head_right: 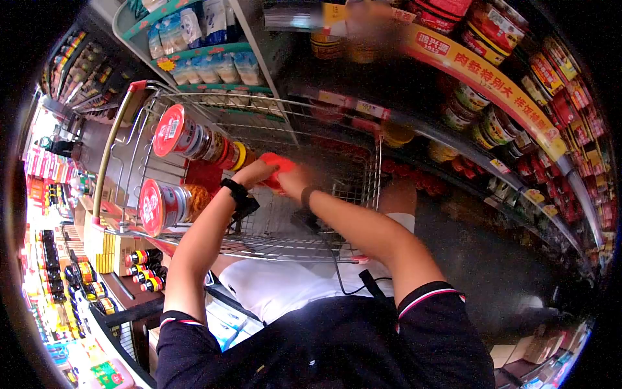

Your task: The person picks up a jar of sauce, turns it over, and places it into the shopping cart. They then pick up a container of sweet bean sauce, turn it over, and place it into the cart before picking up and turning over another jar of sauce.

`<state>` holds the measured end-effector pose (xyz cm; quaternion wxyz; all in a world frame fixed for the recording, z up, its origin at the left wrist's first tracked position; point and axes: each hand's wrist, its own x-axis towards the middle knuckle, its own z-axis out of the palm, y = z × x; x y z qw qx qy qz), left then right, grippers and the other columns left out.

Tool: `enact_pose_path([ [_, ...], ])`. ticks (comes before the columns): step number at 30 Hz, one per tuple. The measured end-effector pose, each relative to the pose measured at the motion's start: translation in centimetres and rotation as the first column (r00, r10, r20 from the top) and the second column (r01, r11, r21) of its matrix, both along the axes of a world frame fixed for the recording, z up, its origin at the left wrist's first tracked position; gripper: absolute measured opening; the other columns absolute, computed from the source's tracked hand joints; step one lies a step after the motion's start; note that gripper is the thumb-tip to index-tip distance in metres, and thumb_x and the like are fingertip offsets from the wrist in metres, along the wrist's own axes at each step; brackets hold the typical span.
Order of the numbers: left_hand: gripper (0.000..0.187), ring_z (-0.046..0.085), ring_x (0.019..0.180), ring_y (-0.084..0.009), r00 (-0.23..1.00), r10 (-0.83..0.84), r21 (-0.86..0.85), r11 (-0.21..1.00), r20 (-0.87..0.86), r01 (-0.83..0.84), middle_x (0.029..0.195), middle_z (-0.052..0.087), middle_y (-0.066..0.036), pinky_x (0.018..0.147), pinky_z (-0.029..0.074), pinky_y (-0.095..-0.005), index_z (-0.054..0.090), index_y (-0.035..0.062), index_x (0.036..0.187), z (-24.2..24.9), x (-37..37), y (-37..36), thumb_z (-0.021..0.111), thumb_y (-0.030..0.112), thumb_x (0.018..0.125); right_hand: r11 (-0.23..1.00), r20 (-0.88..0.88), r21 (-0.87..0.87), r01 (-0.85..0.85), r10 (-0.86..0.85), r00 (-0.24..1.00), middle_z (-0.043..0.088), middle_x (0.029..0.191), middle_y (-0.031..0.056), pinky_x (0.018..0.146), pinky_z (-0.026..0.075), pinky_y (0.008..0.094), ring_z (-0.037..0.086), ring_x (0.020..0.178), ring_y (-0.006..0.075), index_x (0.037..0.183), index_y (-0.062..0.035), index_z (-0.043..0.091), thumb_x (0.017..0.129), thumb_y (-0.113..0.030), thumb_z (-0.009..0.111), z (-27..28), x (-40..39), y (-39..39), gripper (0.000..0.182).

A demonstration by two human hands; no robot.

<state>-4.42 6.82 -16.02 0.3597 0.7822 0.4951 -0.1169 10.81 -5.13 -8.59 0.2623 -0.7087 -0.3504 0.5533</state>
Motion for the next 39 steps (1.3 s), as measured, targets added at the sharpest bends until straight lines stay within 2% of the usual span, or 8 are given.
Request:
enact_pose_path([
  [1, 0.065, 0.068, 0.104, -0.0391, 0.958, 0.285, -0.085, 0.955, 0.017, -0.283, 0.118, 0.064, -0.030, 0.079, 0.057, -0.0433, 0.058, -0.0072, 0.123, 0.3, 0.4, 0.0, 0.066, 0.044, 0.083, 1.000, 0.037, 0.015, 0.000, -0.001, 0.999, 0.042, 0.137, 0.0324, 0.103, 0.042, 0.0468, 0.045, 0.128, 0.0443, 0.133, 0.0093, 0.038, 0.080, -0.026, 0.067, -0.7, 0.0, 0.5, 0.071],
  [6, 0.070, 0.065, 0.109, -0.0354, 0.867, 0.409, 0.013, 0.903, 0.284, -0.430, 0.118, 0.064, -0.030, 0.088, 0.052, -0.0385, 0.053, -0.0113, 0.128, 6.9, 1.4, -0.5, 0.063, 0.045, 0.088, 0.899, 0.247, 0.412, 0.147, -0.266, 0.932, 0.069, 0.098, 0.0254, 0.081, 0.054, 0.0462, 0.068, 0.092, 0.0389, 0.106, 0.0018, 0.065, 0.080, -0.029, 0.068, -1.8, -0.6, 1.5, 0.041],
  [11, 0.054, 0.064, 0.092, -0.0175, 0.682, 0.499, -0.182, 0.856, 0.534, -0.484, 0.111, 0.065, -0.014, 0.075, 0.052, -0.0304, 0.053, -0.0068, 0.129, 14.9, 1.9, -2.9, 0.062, 0.034, 0.095, 0.657, 0.198, 0.742, 0.134, -0.405, 0.893, 0.061, 0.112, 0.0274, 0.087, 0.051, 0.0478, 0.062, 0.103, 0.0419, 0.121, 0.0040, 0.054, 0.080, -0.023, 0.070, -1.2, 1.2, 2.7, 0.052],
  [14, 0.047, 0.060, 0.095, -0.0123, 0.617, 0.530, -0.305, 0.845, 0.581, -0.439, 0.118, 0.062, -0.006, 0.073, 0.052, -0.0252, 0.055, -0.0011, 0.131, 18.2, 2.7, -4.2, 0.058, 0.032, 0.098, 0.707, 0.015, 0.677, 0.203, -0.290, 0.957, 0.045, 0.126, 0.0230, 0.102, 0.041, 0.0431, 0.046, 0.120, 0.0382, 0.128, 0.0023, 0.045, 0.085, -0.021, 0.065, 1.9, 2.6, 2.1, 0.053],
  [23, 0.042, 0.060, 0.092, -0.0101, 0.586, 0.400, -0.201, 0.905, 0.705, -0.376, 0.108, 0.064, -0.001, 0.079, 0.049, -0.0253, 0.057, 0.0014, 0.130, 24.3, 7.7, -3.5, 0.057, 0.029, 0.099, 0.669, -0.038, 0.732, 0.132, -0.154, 0.987, 0.059, 0.116, 0.0265, 0.096, 0.046, 0.0407, 0.057, 0.110, 0.0358, 0.115, 0.0050, 0.060, 0.082, -0.024, 0.070, 9.6, 9.6, 3.6, 0.045],
  [27, 0.041, 0.060, 0.102, -0.0117, 0.544, 0.360, -0.222, 0.927, 0.758, -0.303, 0.113, 0.063, -0.001, 0.088, 0.047, -0.0280, 0.056, 0.0029, 0.130, 25.5, 13.9, -3.7, 0.055, 0.029, 0.098, 0.616, 0.184, 0.780, 0.115, -0.401, 0.898, 0.069, 0.104, 0.0222, 0.081, 0.052, 0.0346, 0.067, 0.095, 0.0244, 0.114, 0.0089, 0.062, 0.084, -0.024, 0.068, 13.7, 14.5, 1.9, 0.045],
  [35, 0.045, 0.050, 0.119, -0.0192, 0.419, 0.319, -0.279, 0.948, 0.850, -0.155, 0.132, 0.055, -0.004, 0.098, 0.039, -0.0354, 0.054, 0.0098, 0.134, 20.0, 27.9, 1.1, 0.055, 0.038, 0.099, 0.532, -0.321, 0.741, 0.410, -0.256, 0.912, 0.068, 0.106, 0.0126, 0.082, 0.048, 0.0331, 0.062, 0.093, 0.0170, 0.114, 0.0081, 0.063, 0.091, -0.021, 0.064, 10.5, 27.5, 4.9, 0.037],
  [39, 0.056, 0.046, 0.127, -0.0217, 0.488, 0.384, -0.386, 0.917, 0.784, -0.102, 0.139, 0.048, -0.002, 0.104, 0.039, -0.0398, 0.048, 0.0172, 0.139, 18.4, 32.0, 2.8, 0.057, 0.050, 0.095, 0.383, -0.101, 0.885, 0.266, -0.401, 0.911, 0.066, 0.113, 0.0116, 0.090, 0.048, 0.0343, 0.062, 0.104, 0.0210, 0.118, 0.0032, 0.062, 0.088, -0.016, 0.068, 5.7, 32.8, 8.9, 0.036],
])
